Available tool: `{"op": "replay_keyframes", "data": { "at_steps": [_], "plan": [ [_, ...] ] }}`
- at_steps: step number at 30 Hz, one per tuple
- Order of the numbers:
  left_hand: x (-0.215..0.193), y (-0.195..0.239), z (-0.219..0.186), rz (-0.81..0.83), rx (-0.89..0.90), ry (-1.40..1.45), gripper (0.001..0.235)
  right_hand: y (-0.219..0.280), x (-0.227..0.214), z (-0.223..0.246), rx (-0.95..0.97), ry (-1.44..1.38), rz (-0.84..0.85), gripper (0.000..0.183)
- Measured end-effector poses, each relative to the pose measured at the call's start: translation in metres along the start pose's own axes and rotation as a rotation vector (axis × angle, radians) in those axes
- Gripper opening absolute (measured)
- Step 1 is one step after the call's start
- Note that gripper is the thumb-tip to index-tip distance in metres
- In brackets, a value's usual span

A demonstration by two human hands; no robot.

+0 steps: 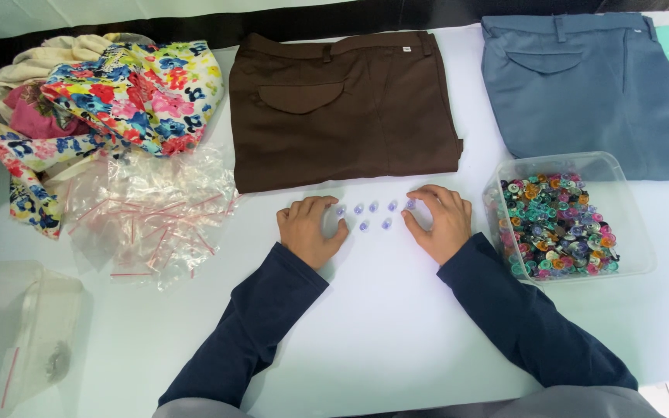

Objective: Packaging small buttons into plastic bags

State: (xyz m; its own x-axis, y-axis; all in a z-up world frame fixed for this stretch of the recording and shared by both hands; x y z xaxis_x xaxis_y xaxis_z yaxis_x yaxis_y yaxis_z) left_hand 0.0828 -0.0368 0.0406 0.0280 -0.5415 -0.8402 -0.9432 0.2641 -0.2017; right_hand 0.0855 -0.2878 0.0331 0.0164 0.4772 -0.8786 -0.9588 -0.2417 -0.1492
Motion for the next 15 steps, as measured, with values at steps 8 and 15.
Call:
{"op": "replay_keyframes", "data": {
  "at_steps": [8,15],
  "plan": [
    [0.016,-0.016,-0.016,0.069,0.143,0.028,0.035,-0.010,0.006,0.028,-0.155,0.064,0.038,0.029],
    [0.027,-0.022,-0.008,0.077,0.146,0.002,0.020,-0.016,0.009,0.024,-0.216,0.118,0.019,0.019]
  ]
}}
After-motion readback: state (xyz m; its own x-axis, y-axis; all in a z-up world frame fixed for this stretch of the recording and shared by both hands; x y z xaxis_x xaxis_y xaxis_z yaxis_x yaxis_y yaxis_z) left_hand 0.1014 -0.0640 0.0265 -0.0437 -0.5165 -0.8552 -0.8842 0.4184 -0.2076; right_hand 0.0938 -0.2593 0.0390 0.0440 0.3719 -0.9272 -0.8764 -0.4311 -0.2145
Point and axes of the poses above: each hand's wrist, its own y-axis away from the middle knuckle, its own x-axis out of the palm, z = x × y, the point moved 10 cm from there along -y, towards the middle knuckle, and after that the axes turned 12 degrees about z, right-handed, at the moved point
